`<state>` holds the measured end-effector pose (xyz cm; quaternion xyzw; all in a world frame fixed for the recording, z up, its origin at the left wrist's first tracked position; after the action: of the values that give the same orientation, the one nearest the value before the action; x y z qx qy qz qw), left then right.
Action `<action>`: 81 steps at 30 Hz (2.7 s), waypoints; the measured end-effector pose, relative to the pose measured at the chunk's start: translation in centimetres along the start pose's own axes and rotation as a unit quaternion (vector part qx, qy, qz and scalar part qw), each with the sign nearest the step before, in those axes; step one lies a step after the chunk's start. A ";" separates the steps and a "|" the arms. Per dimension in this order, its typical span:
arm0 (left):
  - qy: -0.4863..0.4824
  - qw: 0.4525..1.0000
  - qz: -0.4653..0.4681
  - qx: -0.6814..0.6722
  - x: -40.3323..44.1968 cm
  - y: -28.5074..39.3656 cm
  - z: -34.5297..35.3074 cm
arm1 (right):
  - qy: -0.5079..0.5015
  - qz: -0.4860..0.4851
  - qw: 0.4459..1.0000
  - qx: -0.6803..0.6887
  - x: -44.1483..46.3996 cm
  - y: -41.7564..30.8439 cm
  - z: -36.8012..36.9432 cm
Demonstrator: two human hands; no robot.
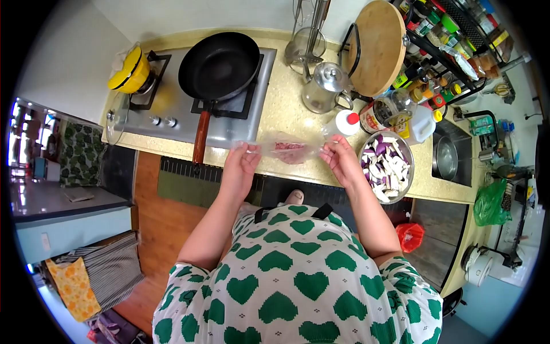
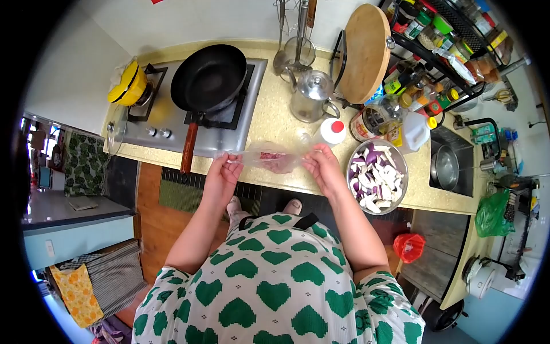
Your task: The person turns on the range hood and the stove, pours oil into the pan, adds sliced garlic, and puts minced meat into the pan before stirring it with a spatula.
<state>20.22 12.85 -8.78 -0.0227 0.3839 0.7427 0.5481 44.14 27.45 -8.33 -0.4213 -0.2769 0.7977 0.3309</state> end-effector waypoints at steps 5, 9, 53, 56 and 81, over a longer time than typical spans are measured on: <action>-0.007 1.000 -0.022 -0.010 0.2 0.0 0.3 | -0.042 0.002 0.999 -0.027 0.8 1.4 -1.5; 0.002 0.998 -0.060 0.022 -0.2 -0.1 0.6 | -0.039 -0.008 0.971 -0.237 -0.2 -0.3 0.0; 0.014 0.970 -0.070 0.233 2.0 -1.5 2.0 | -0.074 0.074 0.967 -0.233 0.1 1.5 -0.7; 0.028 0.972 -0.097 0.211 1.8 -1.9 2.3 | 0.014 0.112 0.994 -0.010 0.3 1.8 0.4; 0.018 0.976 -0.155 0.150 1.9 -3.5 1.2 | -0.134 0.027 0.846 -0.515 2.3 2.6 -1.9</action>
<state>22.83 15.45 -10.71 -0.0132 0.4928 0.5819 0.6468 44.06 27.88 -12.27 -0.4272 -0.6786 0.5974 0.0043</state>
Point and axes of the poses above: each hand's wrist, its own x-axis towards the middle knuckle, its own z-axis out of the palm, y = z × x, the point moved 6 cm from there along x, towards the middle knuckle, and after that the axes turned 1 degree about -z, right-handed, at the moved point
